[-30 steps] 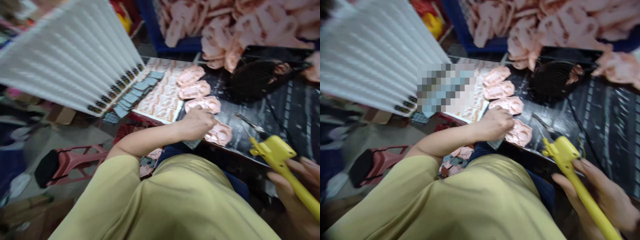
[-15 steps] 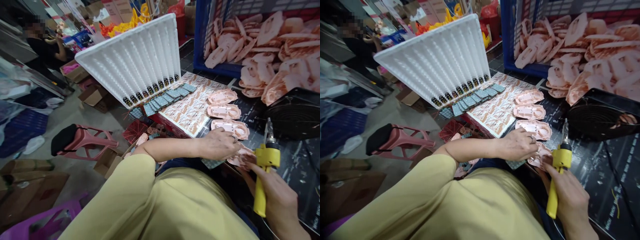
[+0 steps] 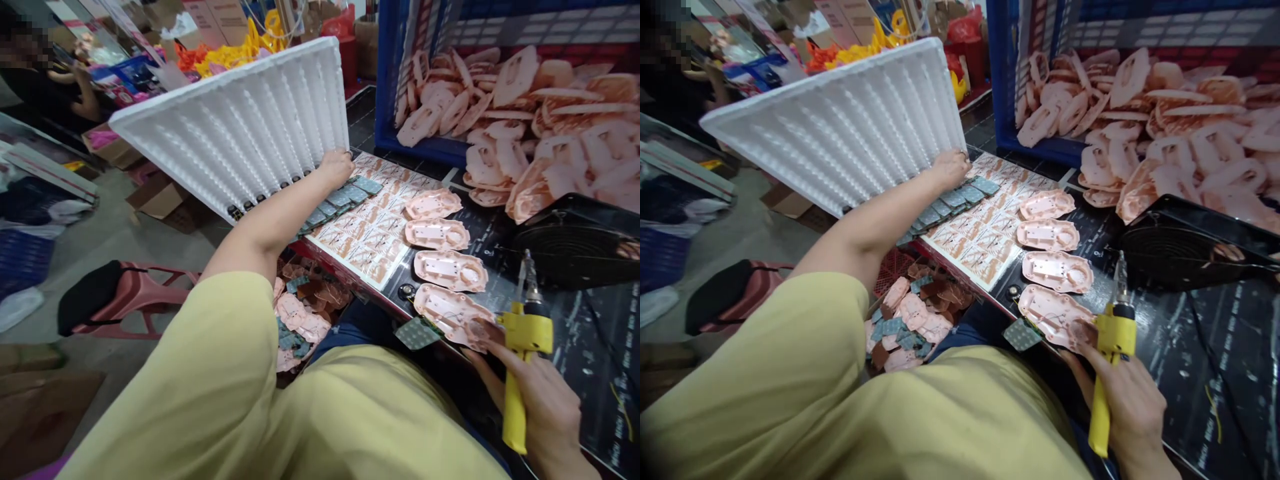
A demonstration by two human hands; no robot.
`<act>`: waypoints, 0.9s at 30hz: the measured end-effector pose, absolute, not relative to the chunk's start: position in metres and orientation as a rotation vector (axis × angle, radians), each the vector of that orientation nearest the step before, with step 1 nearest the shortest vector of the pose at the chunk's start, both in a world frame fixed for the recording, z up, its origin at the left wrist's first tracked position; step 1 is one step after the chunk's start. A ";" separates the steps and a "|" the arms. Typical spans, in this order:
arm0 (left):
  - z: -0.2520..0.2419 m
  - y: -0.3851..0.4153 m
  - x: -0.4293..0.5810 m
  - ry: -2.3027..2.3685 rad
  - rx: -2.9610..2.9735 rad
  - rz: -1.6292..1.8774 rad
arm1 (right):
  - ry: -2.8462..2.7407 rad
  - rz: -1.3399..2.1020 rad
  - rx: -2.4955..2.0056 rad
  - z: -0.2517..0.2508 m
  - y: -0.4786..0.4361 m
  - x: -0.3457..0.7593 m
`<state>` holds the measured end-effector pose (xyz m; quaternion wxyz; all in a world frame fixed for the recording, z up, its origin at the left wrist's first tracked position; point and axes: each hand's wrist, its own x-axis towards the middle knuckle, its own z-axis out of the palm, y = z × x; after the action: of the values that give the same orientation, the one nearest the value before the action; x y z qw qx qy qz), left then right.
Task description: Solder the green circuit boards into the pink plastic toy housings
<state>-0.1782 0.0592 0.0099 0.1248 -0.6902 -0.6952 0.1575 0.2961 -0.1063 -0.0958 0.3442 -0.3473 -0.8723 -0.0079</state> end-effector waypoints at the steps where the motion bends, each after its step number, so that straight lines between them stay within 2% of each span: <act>1: 0.006 0.063 -0.178 -2.012 -2.025 0.452 | -2.283 -0.074 -0.881 -0.094 -0.106 0.295; 4: -0.001 0.071 -0.177 -1.972 -2.041 0.392 | -2.324 -0.216 -0.827 -0.087 -0.105 0.292; 9: -0.003 0.075 -0.191 -1.998 -2.069 0.220 | -2.315 -0.159 -0.816 -0.084 -0.107 0.289; 11: -0.005 0.078 -0.197 -2.147 -2.004 -0.063 | -2.309 -0.134 -0.829 -0.086 -0.108 0.289; 14: -0.006 0.084 -0.199 -2.316 -1.886 -0.700 | -2.297 -0.130 -0.839 -0.087 -0.108 0.290; 18: 0.007 0.079 -0.177 -2.198 -1.971 -1.450 | -2.269 -0.147 -0.809 -0.082 -0.106 0.289; 23: 0.031 0.024 -0.098 -2.330 -2.158 -1.811 | -2.126 0.031 -0.856 -0.064 -0.102 0.281; 27: 0.025 -0.034 -0.029 -2.540 -2.541 -2.185 | -1.988 0.201 -0.864 -0.042 -0.097 0.262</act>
<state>-0.0285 -0.0335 0.0249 -0.5070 -0.5209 -0.5206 -0.4479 0.2620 -0.0968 -0.0421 0.4637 -0.3515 -0.8091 0.0818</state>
